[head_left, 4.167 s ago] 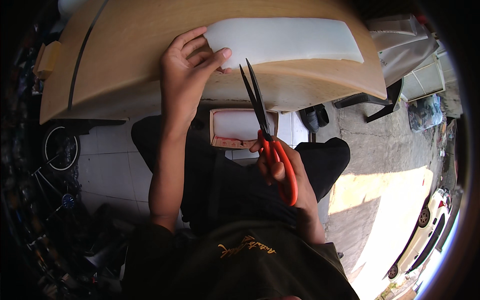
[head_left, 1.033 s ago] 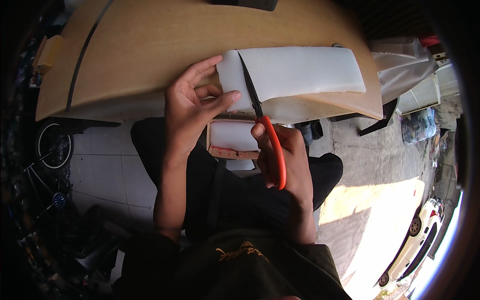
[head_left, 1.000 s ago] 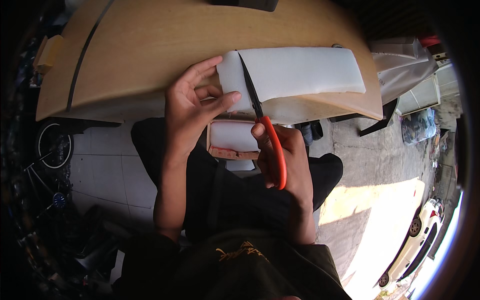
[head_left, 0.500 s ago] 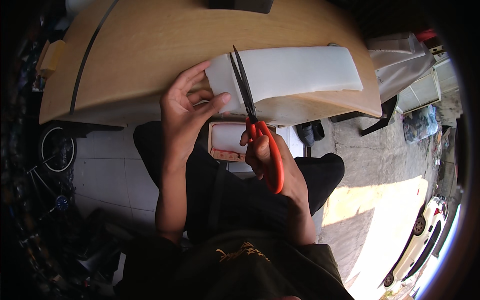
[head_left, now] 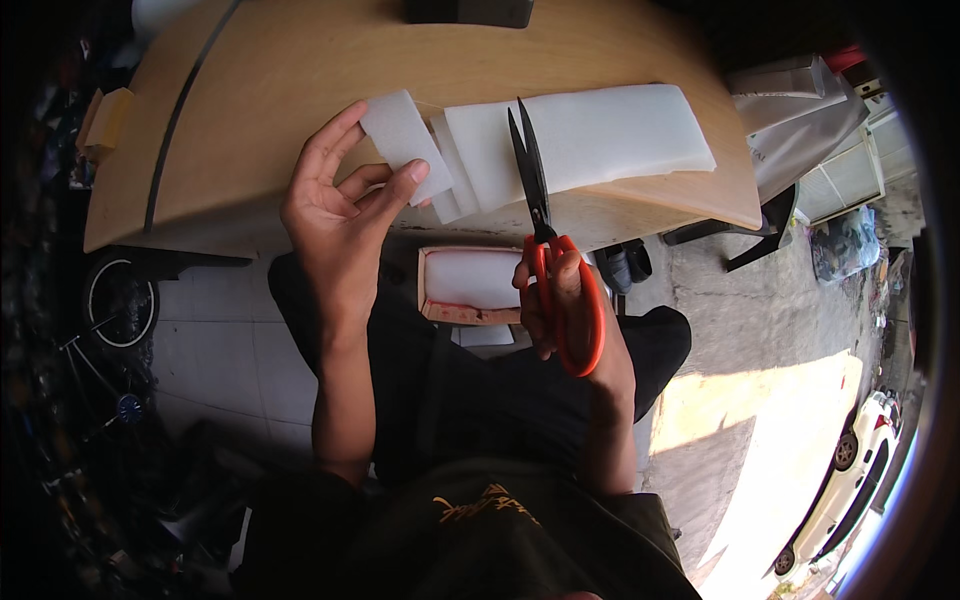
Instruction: The person cuts a strip of white foam into smaller rectangular pieces using large red-handled shears.
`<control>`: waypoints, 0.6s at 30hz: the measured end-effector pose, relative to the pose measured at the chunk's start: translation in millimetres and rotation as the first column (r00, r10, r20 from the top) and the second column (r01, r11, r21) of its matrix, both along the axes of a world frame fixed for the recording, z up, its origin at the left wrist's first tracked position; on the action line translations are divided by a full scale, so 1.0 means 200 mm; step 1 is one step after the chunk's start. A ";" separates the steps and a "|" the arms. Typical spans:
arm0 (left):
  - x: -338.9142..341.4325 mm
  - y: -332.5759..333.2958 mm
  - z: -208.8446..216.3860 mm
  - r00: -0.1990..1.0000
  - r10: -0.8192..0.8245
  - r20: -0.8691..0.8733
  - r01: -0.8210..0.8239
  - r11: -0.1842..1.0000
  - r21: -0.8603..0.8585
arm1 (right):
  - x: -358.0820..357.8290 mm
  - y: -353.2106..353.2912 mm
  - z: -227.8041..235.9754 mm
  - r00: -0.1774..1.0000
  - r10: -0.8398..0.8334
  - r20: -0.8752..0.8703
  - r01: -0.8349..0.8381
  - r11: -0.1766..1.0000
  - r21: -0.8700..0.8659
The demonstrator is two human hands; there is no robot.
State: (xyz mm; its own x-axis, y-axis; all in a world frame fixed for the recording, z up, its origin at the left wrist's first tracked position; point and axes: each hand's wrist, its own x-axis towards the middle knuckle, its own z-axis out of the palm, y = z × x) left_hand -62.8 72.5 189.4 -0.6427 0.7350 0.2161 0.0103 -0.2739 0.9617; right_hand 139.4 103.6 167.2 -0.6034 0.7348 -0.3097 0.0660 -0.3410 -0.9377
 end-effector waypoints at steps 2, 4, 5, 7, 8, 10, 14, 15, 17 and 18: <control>-0.06 -0.04 0.02 1.000 0.000 0.004 0.000 1.000 -0.011 | -0.01 0.00 0.04 0.998 0.008 0.056 -0.005 0.999 -0.041; -0.12 -0.09 0.04 0.999 0.045 -0.006 -0.045 0.999 -0.010 | -0.01 0.01 0.05 0.999 0.009 0.051 -0.005 0.997 -0.072; -0.14 -0.12 0.05 0.995 0.091 -0.044 -0.092 0.995 -0.027 | -0.01 0.01 0.05 0.998 0.012 0.063 -0.007 0.997 -0.080; -0.17 -0.17 0.07 0.989 0.141 -0.042 -0.142 0.990 -0.027 | -0.01 0.01 0.05 0.997 0.012 0.072 -0.006 0.996 -0.084; -0.17 -0.18 0.07 0.988 0.153 -0.033 -0.153 0.988 -0.023 | -0.01 0.01 0.05 0.998 0.007 0.068 -0.002 0.997 -0.081; -0.16 -0.21 0.06 0.992 0.110 -0.063 -0.115 0.991 -0.067 | -0.01 0.00 0.04 0.998 0.006 0.065 -0.001 0.997 -0.079; 0.00 -0.13 0.07 0.995 -0.088 0.049 0.094 0.984 -0.153 | -0.02 0.01 0.02 0.998 0.012 0.066 -0.005 0.995 -0.095; 0.04 -0.09 0.06 0.991 -0.126 0.050 0.133 0.978 -0.163 | -0.02 0.01 0.02 0.998 0.011 0.064 -0.004 0.995 -0.100; 0.09 -0.01 -0.02 0.991 -0.131 -0.034 0.124 0.981 -0.150 | -0.02 0.01 0.02 0.995 0.011 0.104 0.000 0.994 -0.106; 0.09 0.01 -0.02 0.992 -0.111 -0.060 0.099 0.979 -0.178 | -0.02 0.01 0.02 0.992 0.012 0.122 0.001 0.994 -0.107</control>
State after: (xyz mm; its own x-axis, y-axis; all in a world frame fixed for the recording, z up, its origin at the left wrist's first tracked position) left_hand -43.9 74.3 184.6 -0.5479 0.8280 0.1197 0.0586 -0.1048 0.9928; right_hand 134.8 105.1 171.9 -0.5602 0.6901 -0.4581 0.1806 -0.4380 -0.8806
